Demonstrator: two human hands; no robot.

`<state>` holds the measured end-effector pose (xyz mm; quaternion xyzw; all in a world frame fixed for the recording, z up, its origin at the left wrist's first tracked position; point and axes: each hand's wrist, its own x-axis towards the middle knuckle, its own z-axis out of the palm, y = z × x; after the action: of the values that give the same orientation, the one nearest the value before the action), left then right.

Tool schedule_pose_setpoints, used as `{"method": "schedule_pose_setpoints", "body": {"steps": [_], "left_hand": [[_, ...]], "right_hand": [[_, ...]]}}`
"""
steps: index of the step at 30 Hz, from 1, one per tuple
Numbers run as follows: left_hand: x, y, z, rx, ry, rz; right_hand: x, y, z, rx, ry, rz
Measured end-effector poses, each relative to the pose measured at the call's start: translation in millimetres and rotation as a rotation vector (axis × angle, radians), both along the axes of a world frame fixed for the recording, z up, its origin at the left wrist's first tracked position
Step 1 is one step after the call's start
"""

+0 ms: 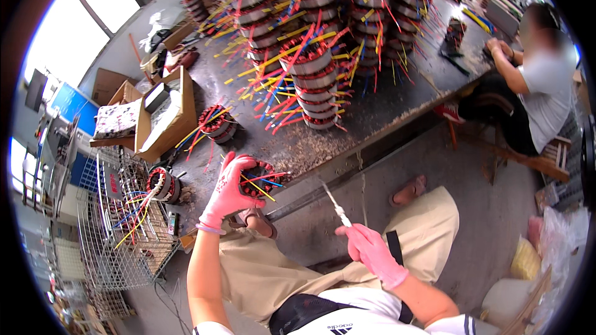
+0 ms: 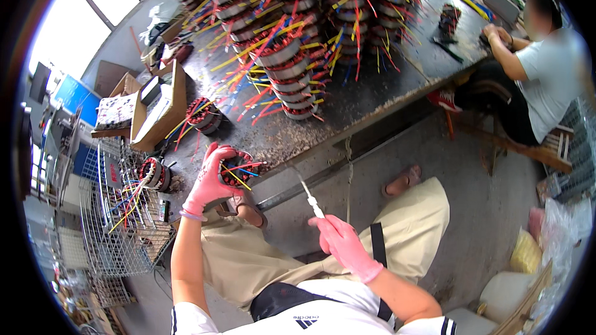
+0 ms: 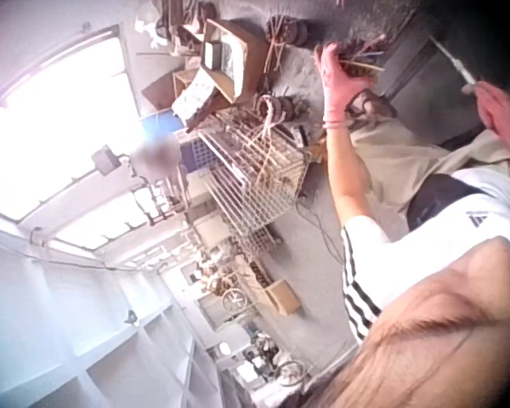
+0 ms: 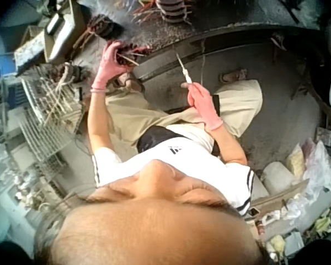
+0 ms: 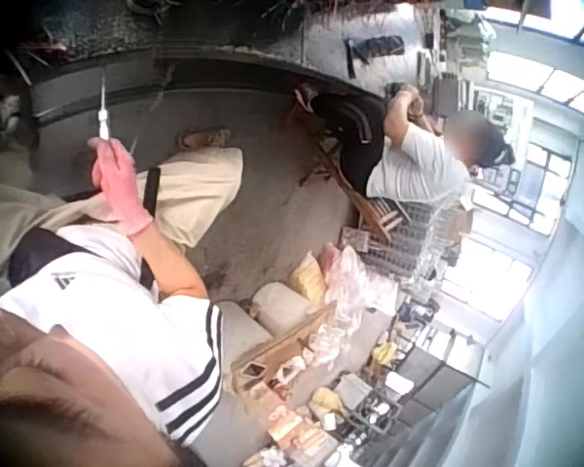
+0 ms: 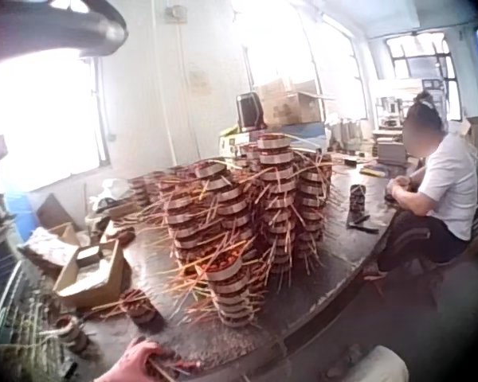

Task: The person uses a small lighter tool to burn the ends of wires on motor stators, then places the finished components into stacks.

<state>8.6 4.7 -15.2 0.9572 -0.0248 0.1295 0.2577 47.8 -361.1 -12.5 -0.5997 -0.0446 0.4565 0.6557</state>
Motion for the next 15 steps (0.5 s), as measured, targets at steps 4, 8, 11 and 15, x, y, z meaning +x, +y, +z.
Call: {"method": "schedule_pose_setpoints", "body": {"steps": [4, 8, 11, 15], "left_hand": [[-22, -4, 27, -0.126, -0.08, 0.181], [-21, 29, 60, -0.113, -0.224, 0.329], [-1, 65, 71, -0.051, -0.215, 0.504], [32, 109, 62, -0.008, -0.206, 0.622]], "right_hand": [[4, -31, -1, 0.045, -0.029, -0.186], [19, -58, 2, -0.011, -0.146, -0.274], [27, -56, 6, 0.005, -0.201, -0.334], [31, -53, 14, 0.044, -0.209, -0.35]]}}
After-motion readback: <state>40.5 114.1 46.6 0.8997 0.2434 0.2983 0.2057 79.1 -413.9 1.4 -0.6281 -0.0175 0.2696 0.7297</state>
